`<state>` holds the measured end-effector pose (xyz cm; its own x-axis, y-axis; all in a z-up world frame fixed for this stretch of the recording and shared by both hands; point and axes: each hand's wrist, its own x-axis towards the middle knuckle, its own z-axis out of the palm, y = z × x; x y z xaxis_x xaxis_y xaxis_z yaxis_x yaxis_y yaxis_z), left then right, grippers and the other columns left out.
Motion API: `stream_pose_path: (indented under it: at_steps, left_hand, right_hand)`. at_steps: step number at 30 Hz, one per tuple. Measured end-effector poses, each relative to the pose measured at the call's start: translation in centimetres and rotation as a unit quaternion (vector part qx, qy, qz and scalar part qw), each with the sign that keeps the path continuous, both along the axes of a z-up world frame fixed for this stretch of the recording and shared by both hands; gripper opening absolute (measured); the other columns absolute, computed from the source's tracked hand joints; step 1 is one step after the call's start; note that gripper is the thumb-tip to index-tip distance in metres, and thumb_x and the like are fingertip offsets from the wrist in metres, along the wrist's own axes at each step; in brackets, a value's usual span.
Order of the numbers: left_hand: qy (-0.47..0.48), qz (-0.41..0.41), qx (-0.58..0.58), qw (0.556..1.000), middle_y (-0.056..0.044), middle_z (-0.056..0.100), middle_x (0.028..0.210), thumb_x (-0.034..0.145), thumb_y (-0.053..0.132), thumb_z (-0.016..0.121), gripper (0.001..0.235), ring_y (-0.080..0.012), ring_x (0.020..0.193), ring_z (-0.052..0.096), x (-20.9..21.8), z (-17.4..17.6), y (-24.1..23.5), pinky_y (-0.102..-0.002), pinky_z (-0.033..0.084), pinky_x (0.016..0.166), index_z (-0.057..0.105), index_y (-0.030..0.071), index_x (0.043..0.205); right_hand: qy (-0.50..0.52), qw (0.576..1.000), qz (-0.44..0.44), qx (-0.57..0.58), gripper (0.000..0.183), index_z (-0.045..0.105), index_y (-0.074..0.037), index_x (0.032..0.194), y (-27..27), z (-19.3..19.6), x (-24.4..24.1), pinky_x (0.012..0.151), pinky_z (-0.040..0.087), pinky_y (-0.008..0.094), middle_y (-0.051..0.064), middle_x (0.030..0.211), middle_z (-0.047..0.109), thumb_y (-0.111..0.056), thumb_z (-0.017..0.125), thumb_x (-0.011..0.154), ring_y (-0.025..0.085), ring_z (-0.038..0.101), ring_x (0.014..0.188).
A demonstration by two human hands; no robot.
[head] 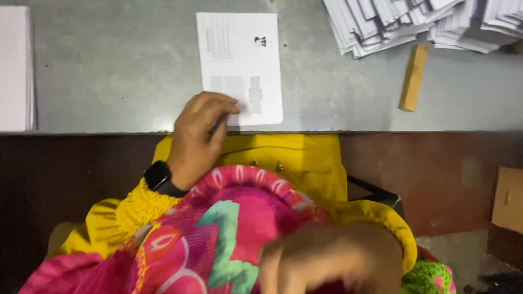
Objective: Inspecting and stacking printed booklets on a work table
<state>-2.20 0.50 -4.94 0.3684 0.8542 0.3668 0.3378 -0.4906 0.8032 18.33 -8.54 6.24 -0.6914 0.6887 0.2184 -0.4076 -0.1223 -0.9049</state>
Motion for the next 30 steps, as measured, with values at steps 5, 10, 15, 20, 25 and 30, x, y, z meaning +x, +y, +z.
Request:
stream_pose_path:
  at_steps: [5,10,15,20,25,30]
  left_hand:
    - [0.007,-0.013,0.006,1.000,-0.012,0.062,0.102,0.084,-0.008,0.062,0.018,-0.0377,0.100,0.061,1.2,-1.4,0.5,-0.046,0.048,0.086,0.061,0.005,0.095]
    - [0.021,-0.009,-0.004,1.000,-0.010,0.065,0.096,0.078,0.008,0.079,0.020,-0.0323,0.089,0.064,1.8,-5.0,1.6,-0.041,0.050,0.077,0.061,0.007,0.088]
    - [0.031,-0.035,-0.005,0.999,-0.008,0.066,0.096,0.071,0.016,0.085,0.030,-0.0324,0.091,0.064,1.5,-5.0,1.9,-0.040,0.050,0.079,0.062,0.009,0.089]
    - [0.050,-0.025,-0.007,0.998,-0.006,0.067,0.094,0.066,0.022,0.087,0.034,-0.0299,0.091,0.064,1.2,-4.9,1.9,-0.038,0.051,0.081,0.063,0.011,0.088]
    - [0.061,-0.038,0.000,0.997,-0.006,0.066,0.093,0.065,0.018,0.088,0.033,-0.0291,0.094,0.065,1.3,-5.1,2.2,-0.036,0.051,0.081,0.064,0.009,0.086]
    - [0.059,-0.033,0.002,0.998,-0.007,0.066,0.091,0.064,0.017,0.089,0.035,-0.0302,0.092,0.064,1.2,-4.7,2.2,-0.037,0.051,0.080,0.063,0.009,0.086]
  right_hand:
    - [-0.135,0.945,-0.287,0.085,0.029,0.058,0.006,0.082,3.5,-7.0,0.9,0.080,0.052,0.041,0.020,0.079,0.060,0.003,0.081,0.065,0.035,0.061,0.085]
    - [-0.444,0.776,-0.447,0.048,0.045,0.053,-0.003,0.101,6.0,-13.6,2.0,0.079,0.046,0.028,0.008,0.099,0.052,-0.019,0.087,0.075,0.021,0.053,0.095]
    - [-0.469,0.731,-0.470,0.158,0.041,0.051,-0.006,0.089,6.3,-15.5,1.8,0.070,0.043,0.037,0.008,0.086,0.052,-0.012,0.088,0.075,0.025,0.053,0.079]
    - [-0.493,0.709,-0.473,0.174,0.046,0.050,-0.007,0.089,7.0,-14.8,0.9,0.068,0.041,0.039,0.007,0.081,0.056,-0.017,0.091,0.071,0.026,0.050,0.072]
    - [-0.503,0.728,-0.455,0.102,0.037,0.055,-0.007,0.089,7.5,-14.1,1.0,0.068,0.039,0.035,0.007,0.081,0.058,-0.016,0.088,0.074,0.022,0.048,0.072]
    - [-0.459,0.783,-0.416,0.061,0.034,0.056,-0.006,0.098,7.3,-14.6,2.5,0.071,0.039,0.030,0.008,0.084,0.061,-0.008,0.082,0.077,0.017,0.050,0.076]
